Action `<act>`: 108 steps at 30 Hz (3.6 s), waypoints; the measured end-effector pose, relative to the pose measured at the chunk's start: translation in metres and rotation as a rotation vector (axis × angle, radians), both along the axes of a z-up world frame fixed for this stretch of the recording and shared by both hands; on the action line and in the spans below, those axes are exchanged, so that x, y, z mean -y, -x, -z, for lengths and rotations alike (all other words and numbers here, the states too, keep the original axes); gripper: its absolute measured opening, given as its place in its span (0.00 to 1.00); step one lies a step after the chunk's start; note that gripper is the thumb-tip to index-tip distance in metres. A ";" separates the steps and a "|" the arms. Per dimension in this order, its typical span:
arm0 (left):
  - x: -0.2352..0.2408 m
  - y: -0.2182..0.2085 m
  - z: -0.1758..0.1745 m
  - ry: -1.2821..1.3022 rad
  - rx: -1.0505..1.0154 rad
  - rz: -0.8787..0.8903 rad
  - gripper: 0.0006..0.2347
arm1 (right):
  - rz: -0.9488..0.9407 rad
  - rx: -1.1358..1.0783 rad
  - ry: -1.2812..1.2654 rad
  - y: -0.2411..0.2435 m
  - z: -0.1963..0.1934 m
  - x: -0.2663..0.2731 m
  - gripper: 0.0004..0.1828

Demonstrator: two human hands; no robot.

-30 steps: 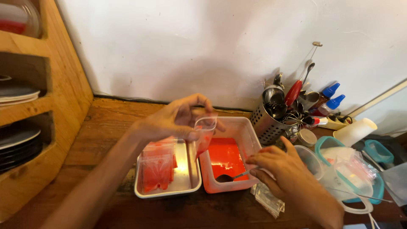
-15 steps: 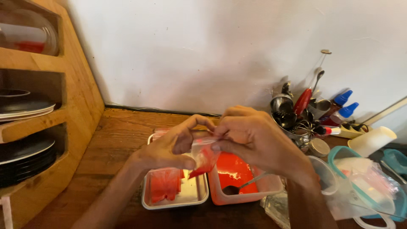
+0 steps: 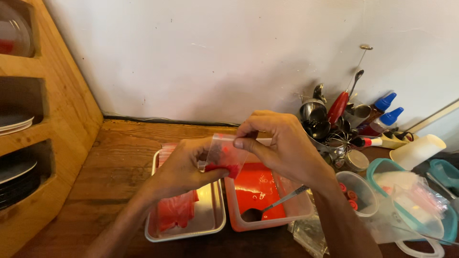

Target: The person scoops a red liquid from a plastic container using a spoon and pours it into small clear plastic pouches. They seal each pouch and place it on a metal tray. The person repeats this process for multiple pouches.

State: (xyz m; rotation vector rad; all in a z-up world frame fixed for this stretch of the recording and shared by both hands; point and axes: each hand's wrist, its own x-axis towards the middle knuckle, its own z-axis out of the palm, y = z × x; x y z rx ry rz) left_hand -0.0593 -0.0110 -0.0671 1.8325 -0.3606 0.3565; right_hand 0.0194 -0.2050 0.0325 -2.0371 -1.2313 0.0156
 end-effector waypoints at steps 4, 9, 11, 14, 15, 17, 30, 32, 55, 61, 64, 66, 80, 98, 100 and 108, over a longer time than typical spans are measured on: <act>0.000 0.005 -0.013 -0.082 0.015 -0.003 0.07 | -0.071 0.179 -0.076 -0.006 0.002 0.001 0.03; 0.000 0.004 -0.016 0.087 0.224 -0.141 0.04 | -0.095 0.218 -0.143 0.004 0.003 -0.007 0.02; 0.001 0.006 -0.017 0.098 0.239 -0.161 0.02 | -0.082 0.218 -0.121 0.001 0.010 -0.009 0.02; -0.002 0.005 -0.014 0.108 0.253 -0.183 0.02 | -0.078 0.189 -0.103 0.000 0.016 -0.013 0.02; -0.004 0.005 -0.012 0.106 0.245 -0.184 0.04 | -0.085 0.152 -0.108 0.000 0.017 -0.014 0.01; -0.010 0.007 -0.017 0.063 0.257 -0.178 0.02 | -0.114 0.116 -0.112 0.004 0.016 -0.016 0.01; -0.004 0.086 -0.018 -0.180 -0.135 -0.405 0.02 | -0.341 0.253 0.134 0.030 0.043 -0.023 0.02; -0.005 0.094 -0.008 -0.243 -0.163 -0.432 0.00 | -0.351 0.275 0.131 0.032 0.057 -0.029 0.02; -0.006 0.038 -0.008 -0.782 0.306 -0.540 0.09 | -0.389 0.575 0.451 -0.049 0.084 0.047 0.04; -0.018 0.021 0.003 -0.724 0.549 -0.620 0.07 | -0.511 0.543 0.637 -0.062 0.114 0.028 0.10; -0.026 0.023 0.010 -0.757 0.554 -0.665 0.05 | -0.555 0.569 0.622 -0.068 0.122 0.024 0.11; -0.032 0.024 0.015 -0.773 0.563 -0.672 0.05 | -0.579 0.588 0.620 -0.070 0.126 0.021 0.07; -0.032 0.029 0.014 -0.765 0.559 -0.615 0.04 | -0.616 0.707 0.633 -0.058 0.116 0.011 0.08; -0.030 0.028 0.020 -0.822 0.534 -0.558 0.07 | -0.277 0.329 1.026 -0.020 0.069 0.045 0.09; -0.029 0.027 0.020 -0.823 0.532 -0.533 0.08 | -0.248 0.232 1.005 -0.020 0.067 0.047 0.13; -0.025 0.027 0.024 -0.893 0.551 -0.587 0.09 | -0.143 0.347 0.251 0.012 0.038 0.102 0.11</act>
